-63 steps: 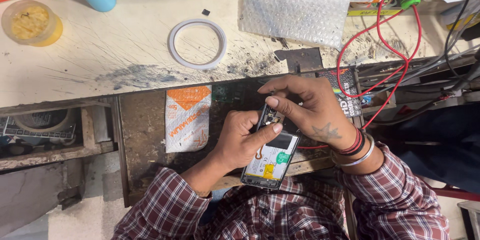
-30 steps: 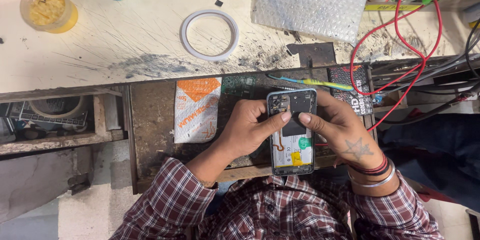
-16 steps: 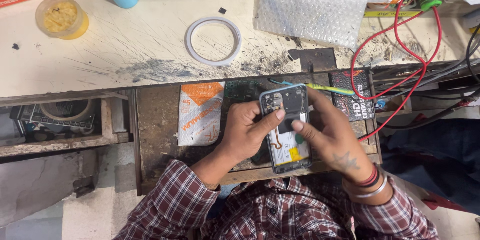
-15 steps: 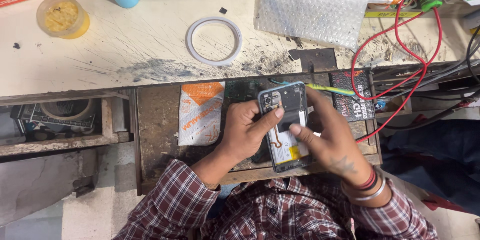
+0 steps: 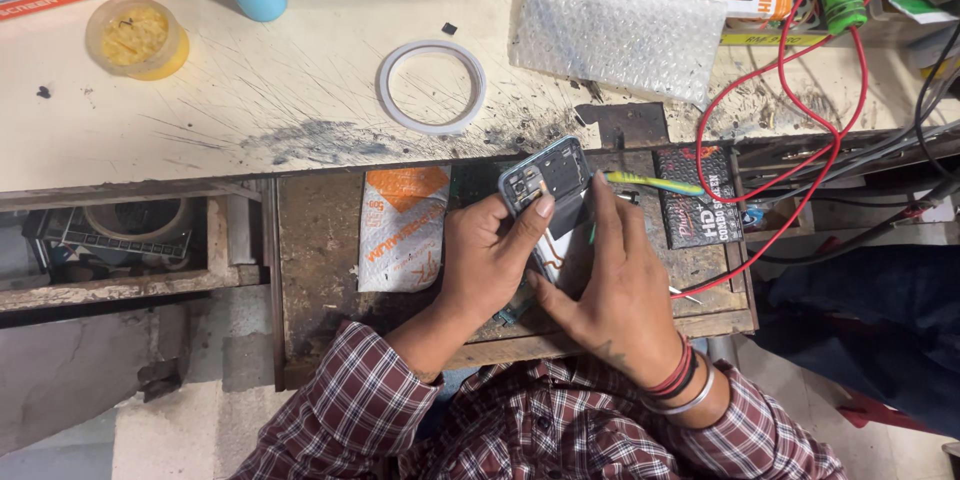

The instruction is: The person opens a smartphone and uses a metal tool to carefully pry and lift internal components, including the battery and ribbon cables. They repeatedly adjust and reseat parts inside the chassis while the device remains disassembled on the workbench.

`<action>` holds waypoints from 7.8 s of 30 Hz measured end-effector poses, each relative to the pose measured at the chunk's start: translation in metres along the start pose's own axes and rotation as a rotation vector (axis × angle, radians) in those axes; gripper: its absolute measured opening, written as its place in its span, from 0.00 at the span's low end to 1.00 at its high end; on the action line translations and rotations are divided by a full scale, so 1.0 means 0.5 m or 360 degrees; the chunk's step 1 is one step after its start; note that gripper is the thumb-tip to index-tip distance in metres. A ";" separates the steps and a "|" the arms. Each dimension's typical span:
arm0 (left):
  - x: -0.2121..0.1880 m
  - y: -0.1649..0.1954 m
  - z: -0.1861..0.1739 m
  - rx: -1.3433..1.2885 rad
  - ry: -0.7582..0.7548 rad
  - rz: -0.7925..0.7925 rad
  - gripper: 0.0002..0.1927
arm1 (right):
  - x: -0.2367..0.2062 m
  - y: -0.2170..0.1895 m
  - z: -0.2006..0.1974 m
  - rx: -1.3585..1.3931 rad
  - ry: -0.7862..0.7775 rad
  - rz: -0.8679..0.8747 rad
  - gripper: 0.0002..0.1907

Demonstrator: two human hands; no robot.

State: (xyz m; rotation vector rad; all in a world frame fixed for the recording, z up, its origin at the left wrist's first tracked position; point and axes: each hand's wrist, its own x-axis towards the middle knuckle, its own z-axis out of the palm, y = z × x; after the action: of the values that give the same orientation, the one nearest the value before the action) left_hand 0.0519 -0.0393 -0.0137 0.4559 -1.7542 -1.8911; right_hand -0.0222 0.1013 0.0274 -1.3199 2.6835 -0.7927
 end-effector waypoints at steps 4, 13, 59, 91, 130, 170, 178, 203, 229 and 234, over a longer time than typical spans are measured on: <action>-0.003 0.008 -0.017 0.0054 -0.0160 0.0252 0.22 | 0.011 0.034 -0.011 0.0304 -0.0045 -0.0116 0.56; 0.009 -0.012 -0.018 -0.0390 -0.0227 0.0119 0.35 | -0.028 0.117 0.007 0.2584 -0.0696 0.0383 0.43; 0.011 0.001 -0.006 0.0033 -0.0174 0.0331 0.21 | -0.069 0.152 0.039 0.3480 -0.0653 0.0415 0.41; -0.147 0.039 -0.011 0.1925 -0.0292 0.0620 0.40 | -0.133 0.240 0.006 0.3416 -0.0400 0.0443 0.41; -0.157 -0.010 -0.163 0.2226 0.0118 0.0500 0.21 | -0.099 0.209 0.065 0.2714 -0.0362 0.0260 0.42; -0.231 -0.078 -0.247 0.1811 -0.0004 0.0455 0.09 | -0.024 0.057 0.088 -0.0191 -0.0465 -0.0779 0.45; -0.183 -0.081 -0.217 0.1692 -0.0269 0.0599 0.36 | -0.014 0.044 0.095 -0.0124 -0.0508 -0.0779 0.48; -0.122 -0.047 -0.133 0.1580 -0.0417 0.0358 0.48 | 0.051 0.199 0.008 -0.0765 -0.0052 -0.0597 0.10; -0.187 -0.071 -0.147 0.1666 -0.0350 0.0443 0.50 | -0.102 0.143 -0.118 -0.0600 -0.0003 -0.0444 0.07; -0.182 -0.068 -0.148 0.1647 -0.0341 0.0432 0.50 | -0.091 0.159 -0.099 -0.0625 -0.0063 -0.0462 0.10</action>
State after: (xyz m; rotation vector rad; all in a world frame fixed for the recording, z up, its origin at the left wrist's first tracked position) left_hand 0.1630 -0.0461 -0.0642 0.3316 -2.6948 -0.7465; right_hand -0.0642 0.1966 0.0256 -1.8146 2.7464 -0.2487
